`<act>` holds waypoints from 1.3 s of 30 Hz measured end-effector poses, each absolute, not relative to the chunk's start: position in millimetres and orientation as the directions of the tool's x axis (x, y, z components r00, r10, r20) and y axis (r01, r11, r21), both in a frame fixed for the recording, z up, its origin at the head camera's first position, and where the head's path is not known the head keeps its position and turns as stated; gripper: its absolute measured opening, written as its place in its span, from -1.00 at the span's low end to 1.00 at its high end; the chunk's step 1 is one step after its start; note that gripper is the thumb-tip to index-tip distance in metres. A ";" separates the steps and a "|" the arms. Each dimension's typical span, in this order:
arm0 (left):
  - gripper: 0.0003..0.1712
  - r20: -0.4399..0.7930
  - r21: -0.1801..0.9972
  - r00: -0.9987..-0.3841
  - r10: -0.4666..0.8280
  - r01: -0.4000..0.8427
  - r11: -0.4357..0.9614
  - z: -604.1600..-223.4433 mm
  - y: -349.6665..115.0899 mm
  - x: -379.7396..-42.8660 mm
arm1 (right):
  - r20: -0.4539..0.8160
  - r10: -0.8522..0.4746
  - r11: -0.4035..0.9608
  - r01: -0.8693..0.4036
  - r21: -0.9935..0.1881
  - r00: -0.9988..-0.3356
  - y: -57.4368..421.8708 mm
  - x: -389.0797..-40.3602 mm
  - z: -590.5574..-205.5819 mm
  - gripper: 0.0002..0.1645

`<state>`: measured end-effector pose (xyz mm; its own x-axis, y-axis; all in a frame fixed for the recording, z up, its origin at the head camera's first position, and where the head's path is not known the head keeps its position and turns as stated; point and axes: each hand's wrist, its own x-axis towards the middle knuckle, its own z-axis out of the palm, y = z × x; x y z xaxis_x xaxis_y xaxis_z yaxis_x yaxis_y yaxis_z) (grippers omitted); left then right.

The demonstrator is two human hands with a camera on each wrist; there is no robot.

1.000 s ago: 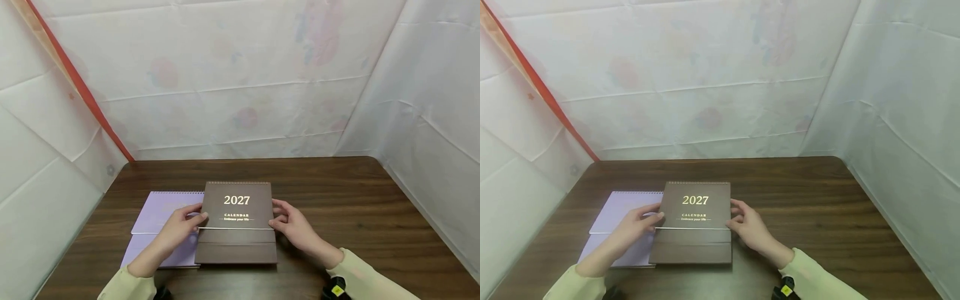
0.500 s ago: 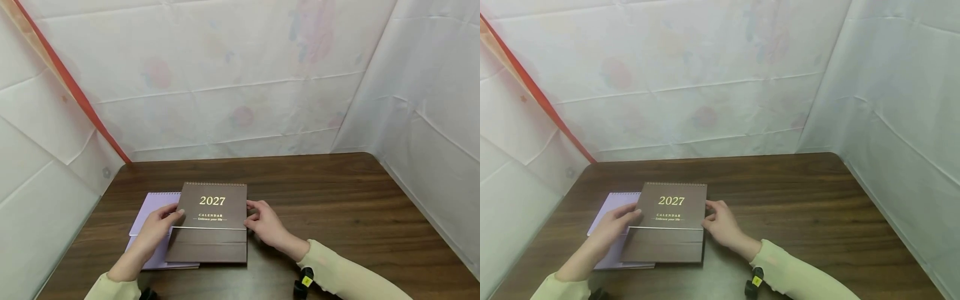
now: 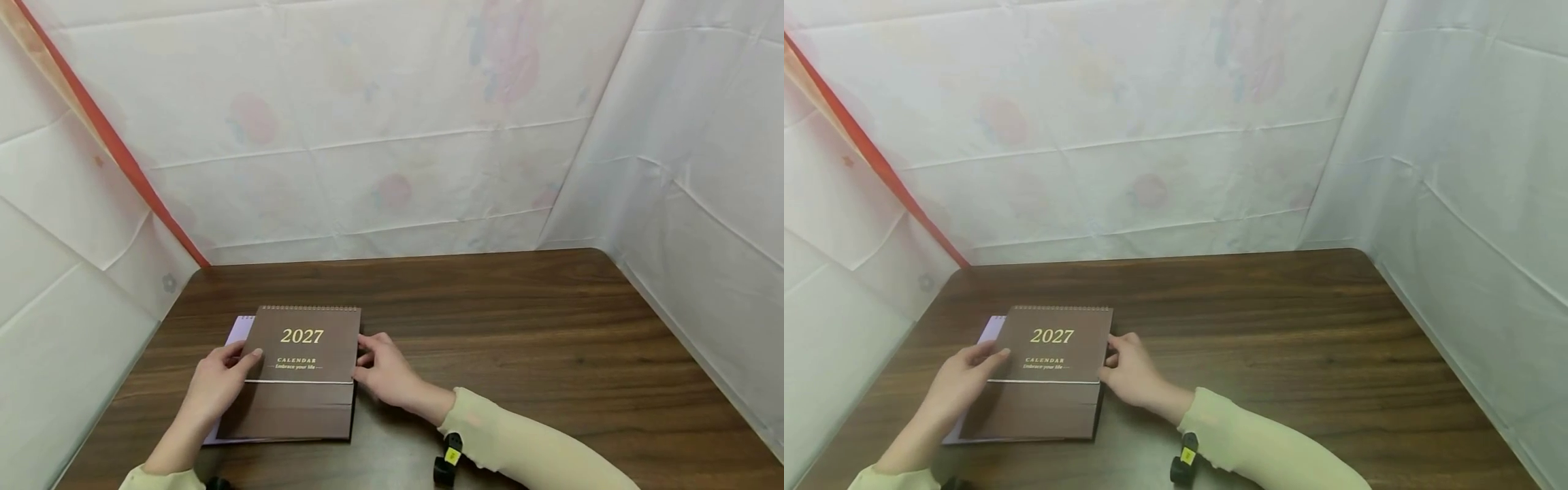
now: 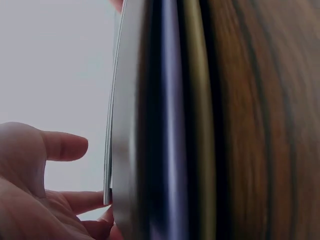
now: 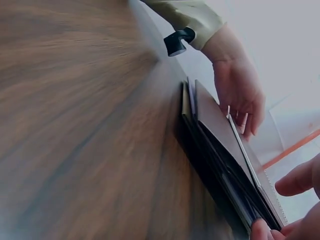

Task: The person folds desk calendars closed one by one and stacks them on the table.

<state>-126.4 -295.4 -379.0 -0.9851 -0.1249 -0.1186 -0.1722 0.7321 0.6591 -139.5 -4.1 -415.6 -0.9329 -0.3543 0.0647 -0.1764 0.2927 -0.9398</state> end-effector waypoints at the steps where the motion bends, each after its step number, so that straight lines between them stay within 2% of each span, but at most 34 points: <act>1: -0.14 -0.125 0.654 -0.984 -0.127 -0.178 0.735 -378.7 -298.3 -125.9 | 0.068 -0.359 0.301 -0.184 -0.936 -0.931 -7.2 -140.7 -414.8 -0.24; 11: -0.14 -0.089 0.587 -0.987 -0.136 -0.163 0.793 -384.0 -315.3 -126.8 | -0.012 -0.412 0.322 -0.134 -0.937 -0.911 -25.7 -142.9 -412.8 -0.25; 19: -0.06 -0.135 0.571 -0.983 -0.124 -0.180 0.801 -382.3 -329.0 -124.7 | 0.005 -0.453 0.339 -0.178 -0.924 -0.891 -36.1 -142.5 -413.6 -0.23; 26: -0.14 -0.131 0.579 -0.987 -0.098 -0.156 0.800 -381.0 -335.3 -122.0 | -0.003 -0.471 0.361 -0.190 -0.913 -0.882 -39.9 -140.2 -415.5 -0.22; 29: -0.11 -0.148 0.579 -0.984 -0.095 -0.164 0.799 -381.8 -336.0 -120.4 | 0.005 -0.475 0.357 -0.198 -0.913 -0.880 -39.5 -139.9 -417.0 -0.21; 36: 0.00 -0.196 0.584 -0.975 -0.102 -0.200 0.787 -381.3 -334.0 -120.8 | 0.014 -0.471 0.347 -0.200 -0.917 -0.882 -34.9 -143.4 -417.5 -0.27; 39: 0.00 -0.170 0.567 -0.980 -0.101 -0.181 0.804 -380.6 -331.1 -123.5 | 0.036 -0.460 0.353 -0.220 -0.910 -0.887 -31.4 -146.6 -417.3 -0.33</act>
<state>-123.5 -331.1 -380.6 -0.9802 -0.1012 -0.1704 -0.1815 0.8038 0.5666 -146.6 -31.4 -417.3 -0.8872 -0.4600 0.0362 -0.2199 0.3526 -0.9096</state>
